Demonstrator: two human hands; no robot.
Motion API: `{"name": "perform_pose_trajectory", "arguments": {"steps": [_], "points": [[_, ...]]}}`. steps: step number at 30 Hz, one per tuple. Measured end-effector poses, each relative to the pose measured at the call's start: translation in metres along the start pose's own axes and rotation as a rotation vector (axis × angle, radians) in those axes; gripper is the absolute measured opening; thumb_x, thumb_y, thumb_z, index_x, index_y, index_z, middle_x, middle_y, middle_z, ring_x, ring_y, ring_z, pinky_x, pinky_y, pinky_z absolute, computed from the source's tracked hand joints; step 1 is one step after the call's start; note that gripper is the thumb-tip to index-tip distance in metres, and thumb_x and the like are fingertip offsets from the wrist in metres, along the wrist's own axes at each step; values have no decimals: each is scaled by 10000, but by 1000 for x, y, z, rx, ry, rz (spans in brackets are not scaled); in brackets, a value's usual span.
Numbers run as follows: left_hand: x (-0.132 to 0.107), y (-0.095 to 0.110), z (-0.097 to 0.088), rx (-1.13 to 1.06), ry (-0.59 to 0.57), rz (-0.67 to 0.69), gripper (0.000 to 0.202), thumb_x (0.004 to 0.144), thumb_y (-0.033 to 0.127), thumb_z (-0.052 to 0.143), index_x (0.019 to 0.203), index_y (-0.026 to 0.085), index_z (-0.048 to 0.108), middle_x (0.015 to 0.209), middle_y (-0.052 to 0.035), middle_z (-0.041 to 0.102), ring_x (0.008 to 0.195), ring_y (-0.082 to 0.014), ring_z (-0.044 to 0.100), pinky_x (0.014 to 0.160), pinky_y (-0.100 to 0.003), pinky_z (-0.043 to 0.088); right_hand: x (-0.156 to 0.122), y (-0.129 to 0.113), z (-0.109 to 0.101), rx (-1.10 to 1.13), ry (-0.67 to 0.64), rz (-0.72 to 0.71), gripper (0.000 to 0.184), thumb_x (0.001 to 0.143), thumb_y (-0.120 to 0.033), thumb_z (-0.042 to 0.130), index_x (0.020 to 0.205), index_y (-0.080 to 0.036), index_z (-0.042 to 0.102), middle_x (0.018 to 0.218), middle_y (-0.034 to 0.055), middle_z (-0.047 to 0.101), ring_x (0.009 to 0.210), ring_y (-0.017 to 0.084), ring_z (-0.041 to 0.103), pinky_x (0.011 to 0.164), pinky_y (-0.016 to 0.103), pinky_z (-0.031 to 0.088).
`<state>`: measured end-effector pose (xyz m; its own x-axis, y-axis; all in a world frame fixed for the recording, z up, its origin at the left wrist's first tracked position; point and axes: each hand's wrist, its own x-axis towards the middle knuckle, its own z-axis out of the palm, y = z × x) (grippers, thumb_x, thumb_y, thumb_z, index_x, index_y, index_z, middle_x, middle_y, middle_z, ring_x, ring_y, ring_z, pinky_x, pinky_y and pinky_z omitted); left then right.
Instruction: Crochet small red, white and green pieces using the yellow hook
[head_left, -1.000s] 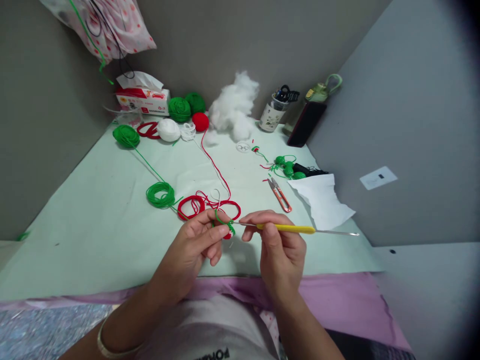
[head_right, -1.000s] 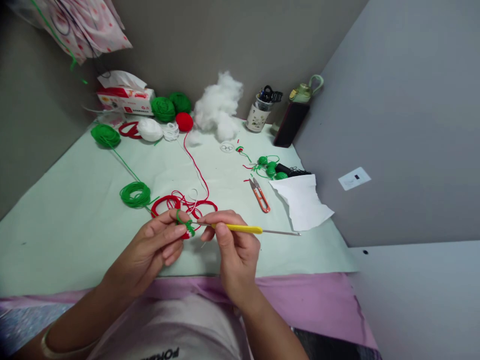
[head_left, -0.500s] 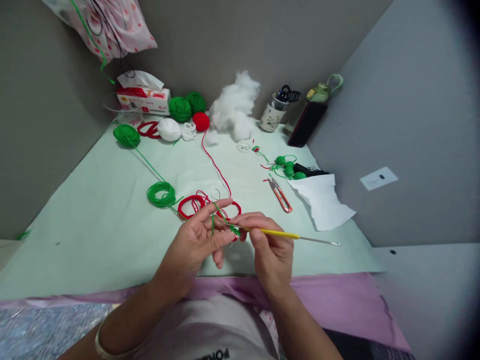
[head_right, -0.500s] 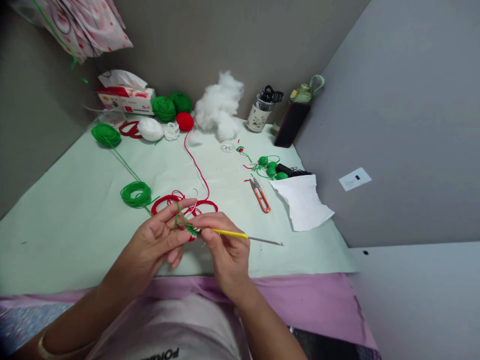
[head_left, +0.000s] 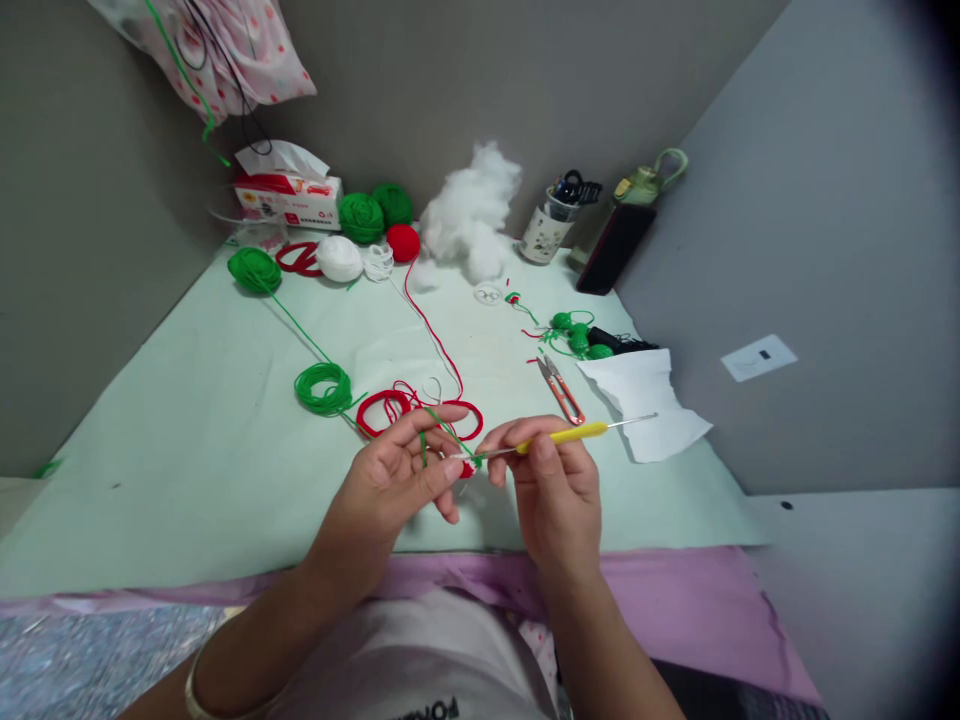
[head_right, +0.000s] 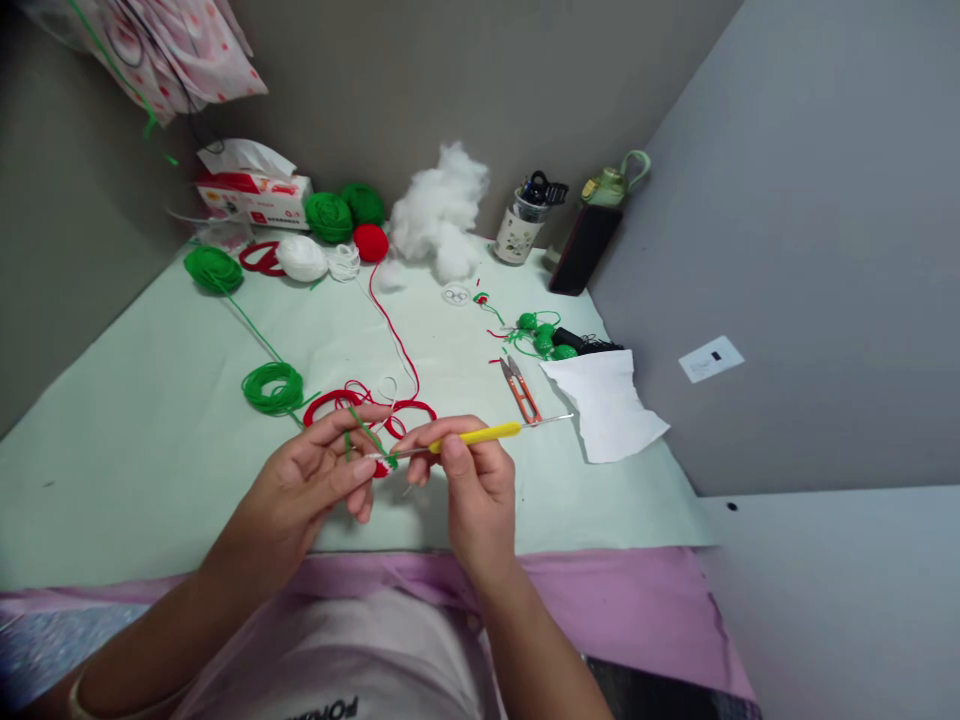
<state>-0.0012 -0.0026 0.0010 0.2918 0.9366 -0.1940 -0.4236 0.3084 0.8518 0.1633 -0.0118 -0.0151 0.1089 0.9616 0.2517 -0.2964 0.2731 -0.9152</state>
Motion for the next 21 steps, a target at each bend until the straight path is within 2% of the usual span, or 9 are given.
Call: {"name": "perform_pose_trajectory", "arguments": {"steps": [8,11,14,16,18,20,21], "points": [[-1,1,0,78,44,50,312,866,219,838,1173,239,785,812,40,649,581,-75,609,579,-204,573,-10,-9,-2,-208,-42,-154,220,1092,-247,533,1038,-241,746,979,47,792,740,153,711,686,314,591],[-3,0,4,132,121,92,347,824,179,852,1160,217,779,800,35,646,601,-90,620,581,-202,578,-13,-11,-4,-432,-108,-302,249,1085,-194,508,1127,-270,741,1005,57,797,853,197,749,728,355,622],[-6,-3,9,125,189,131,459,772,149,878,1207,215,749,801,31,657,630,-103,623,582,-194,576,-18,-5,-7,-757,-213,-471,304,1038,-188,598,1269,-334,731,1073,63,807,983,238,768,809,398,651],[-6,-3,9,22,157,63,532,748,154,892,1251,215,727,782,46,644,532,-69,543,480,-166,504,-22,1,-8,-884,-204,-540,378,989,-190,688,1301,-398,737,1116,52,802,1001,244,771,818,396,659],[-5,0,8,-110,77,-94,537,744,173,900,1252,193,726,719,71,598,420,-16,374,378,-134,356,-23,4,-7,-846,-152,-561,386,969,-185,717,1276,-414,762,1108,48,795,1001,250,766,814,397,657],[-2,5,6,-208,23,-214,492,756,189,904,1220,165,742,651,98,532,393,15,231,358,-117,252,-21,3,-5,-684,-61,-459,305,1011,-191,656,1224,-364,791,1057,58,787,935,235,750,783,393,642],[-1,7,4,-235,23,-226,464,765,192,904,1201,157,750,631,107,507,396,21,200,362,-112,233,-19,1,-3,-560,-5,-388,276,1039,-196,608,1179,-336,801,1004,56,779,862,215,732,739,379,628]]}}
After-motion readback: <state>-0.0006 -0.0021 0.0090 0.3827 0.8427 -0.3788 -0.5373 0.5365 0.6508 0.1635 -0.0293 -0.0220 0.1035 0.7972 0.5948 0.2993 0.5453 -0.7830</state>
